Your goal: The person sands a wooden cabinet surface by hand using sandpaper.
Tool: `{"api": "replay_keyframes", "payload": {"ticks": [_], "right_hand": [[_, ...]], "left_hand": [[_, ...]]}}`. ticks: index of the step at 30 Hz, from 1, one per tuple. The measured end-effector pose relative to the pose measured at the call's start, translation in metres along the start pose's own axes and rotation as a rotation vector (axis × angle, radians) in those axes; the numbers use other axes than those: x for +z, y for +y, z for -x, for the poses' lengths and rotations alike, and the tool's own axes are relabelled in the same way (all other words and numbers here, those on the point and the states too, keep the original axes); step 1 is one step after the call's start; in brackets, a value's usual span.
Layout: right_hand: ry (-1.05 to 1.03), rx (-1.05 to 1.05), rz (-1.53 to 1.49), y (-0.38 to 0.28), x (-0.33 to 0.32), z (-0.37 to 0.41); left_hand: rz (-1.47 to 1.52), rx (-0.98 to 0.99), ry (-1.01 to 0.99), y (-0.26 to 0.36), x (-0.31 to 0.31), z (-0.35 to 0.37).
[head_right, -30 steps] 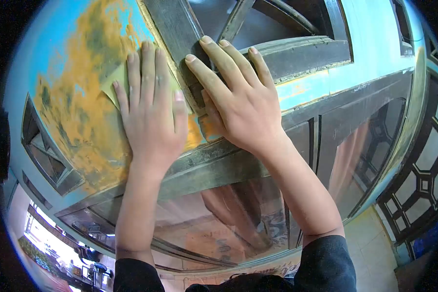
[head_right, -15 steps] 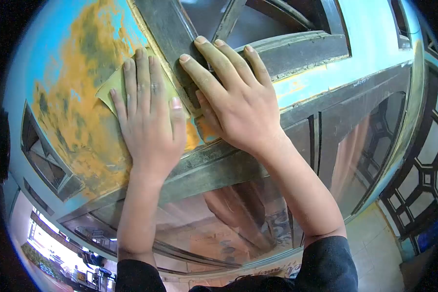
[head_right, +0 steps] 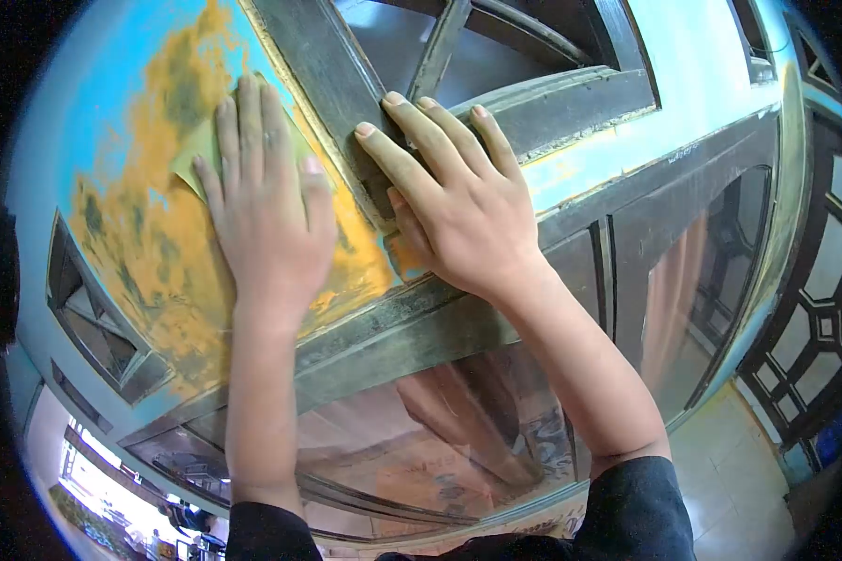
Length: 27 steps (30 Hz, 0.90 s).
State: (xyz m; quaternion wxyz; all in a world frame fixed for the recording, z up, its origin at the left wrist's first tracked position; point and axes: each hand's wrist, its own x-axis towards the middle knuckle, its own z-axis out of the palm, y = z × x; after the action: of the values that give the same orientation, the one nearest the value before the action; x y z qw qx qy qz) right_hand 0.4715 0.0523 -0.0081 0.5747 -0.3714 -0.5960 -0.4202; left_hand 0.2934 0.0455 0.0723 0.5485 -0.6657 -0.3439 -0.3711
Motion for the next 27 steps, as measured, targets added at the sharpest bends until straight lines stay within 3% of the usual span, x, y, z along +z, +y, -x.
{"api": "replay_keyframes", "payload": {"ticks": [3, 6, 11, 15, 27], "right_hand": [[-0.019, 0.006, -0.001, 0.000, -0.003, -0.001], [-0.038, 0.009, 0.003, -0.002, -0.003, 0.000], [-0.045, 0.015, -0.001, -0.002, -0.005, -0.001], [-0.054, 0.007, 0.003, -0.003, -0.006, -0.008], [0.157, -0.086, -0.014, 0.011, 0.020, -0.093]], "left_hand": [[-0.018, 0.021, -0.007, 0.000, -0.002, 0.001], [0.000, 0.039, 0.126, -0.022, 0.003, -0.038], [-0.023, 0.065, 0.079, -0.010, 0.003, -0.022], [-0.033, 0.093, 0.105, -0.026, 0.003, -0.049], [-0.061, 0.064, 0.151, -0.043, 0.006, -0.067]]}}
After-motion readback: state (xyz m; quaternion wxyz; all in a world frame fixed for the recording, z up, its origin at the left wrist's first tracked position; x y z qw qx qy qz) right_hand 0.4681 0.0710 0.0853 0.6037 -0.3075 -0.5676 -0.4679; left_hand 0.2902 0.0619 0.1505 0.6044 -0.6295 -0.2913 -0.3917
